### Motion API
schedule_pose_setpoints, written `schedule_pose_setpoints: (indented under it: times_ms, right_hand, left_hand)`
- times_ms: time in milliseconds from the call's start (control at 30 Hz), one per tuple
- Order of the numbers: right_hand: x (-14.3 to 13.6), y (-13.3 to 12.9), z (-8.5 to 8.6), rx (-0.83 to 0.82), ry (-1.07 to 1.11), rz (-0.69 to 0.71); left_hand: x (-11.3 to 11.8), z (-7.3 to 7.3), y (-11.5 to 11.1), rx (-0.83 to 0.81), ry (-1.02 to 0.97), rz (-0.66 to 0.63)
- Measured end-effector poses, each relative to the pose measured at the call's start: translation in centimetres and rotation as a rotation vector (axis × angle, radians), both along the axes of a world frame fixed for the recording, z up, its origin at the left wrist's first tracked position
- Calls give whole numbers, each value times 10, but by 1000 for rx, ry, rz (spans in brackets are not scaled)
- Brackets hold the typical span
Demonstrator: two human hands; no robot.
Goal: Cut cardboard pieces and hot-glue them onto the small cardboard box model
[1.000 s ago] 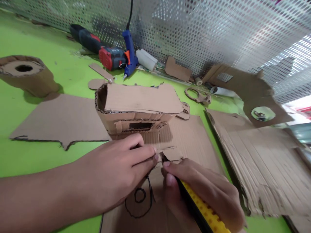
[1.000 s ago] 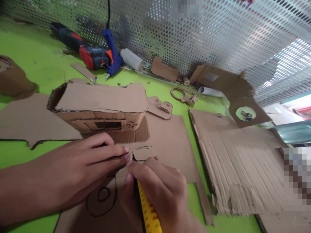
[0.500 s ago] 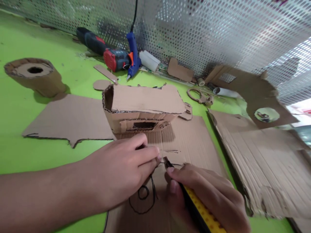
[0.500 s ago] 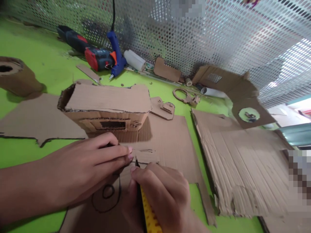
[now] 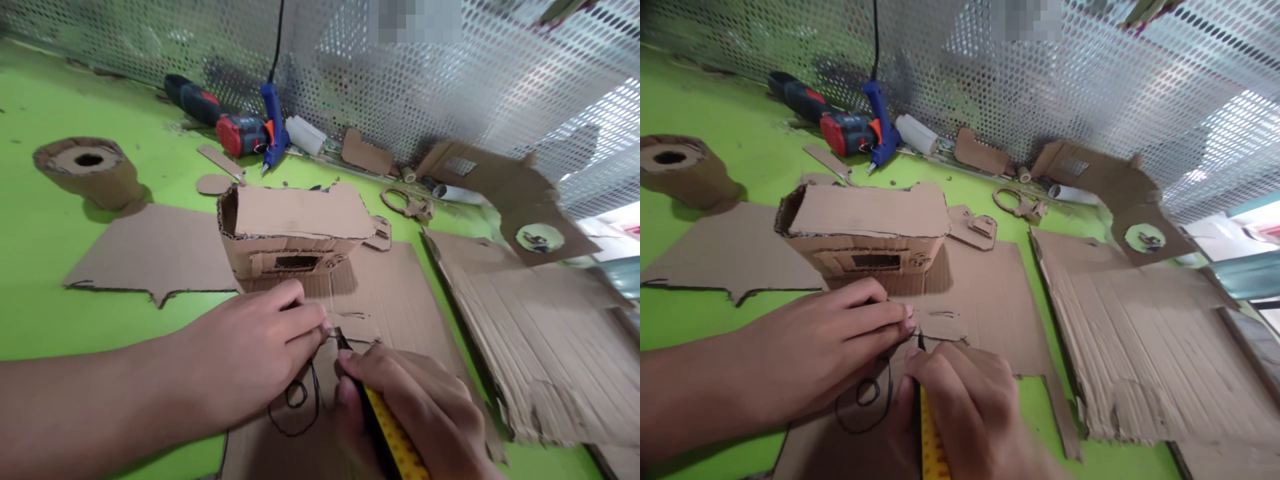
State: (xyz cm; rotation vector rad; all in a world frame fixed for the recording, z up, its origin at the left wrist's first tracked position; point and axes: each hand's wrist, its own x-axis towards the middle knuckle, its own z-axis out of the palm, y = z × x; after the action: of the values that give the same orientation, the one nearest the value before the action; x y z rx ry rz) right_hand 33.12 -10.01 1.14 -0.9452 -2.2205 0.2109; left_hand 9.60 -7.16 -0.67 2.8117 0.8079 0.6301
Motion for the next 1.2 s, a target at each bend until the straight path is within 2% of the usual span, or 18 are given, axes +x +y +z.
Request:
schedule_pose_setpoints:
  times_ms: [133, 333, 500, 633, 800, 1000, 1200]
  right_hand:
    - [0, 1, 1, 33, 1, 71]
    - [-4, 3, 1, 68, 12, 45]
    - [-5, 7, 3, -48, 119, -114]
    - [8, 7, 8, -116, 245, -242]
    - [26, 11, 6, -369, 426, -334]
    - [23, 22, 6, -749, 691, -199]
    - [15, 25, 12, -888, 875, -290]
  left_hand:
    - [-1, -3, 2, 38, 28, -43]
    - [1, 2, 6, 71, 5, -69]
    - [0, 9, 6, -51, -101, -45]
    - [-2, 10, 6, -118, -127, -24]
    - [-4, 11, 8, -160, -145, -14]
    - [-5, 12, 9, -146, -169, -31]
    - [-4, 11, 9, -136, -146, -42]
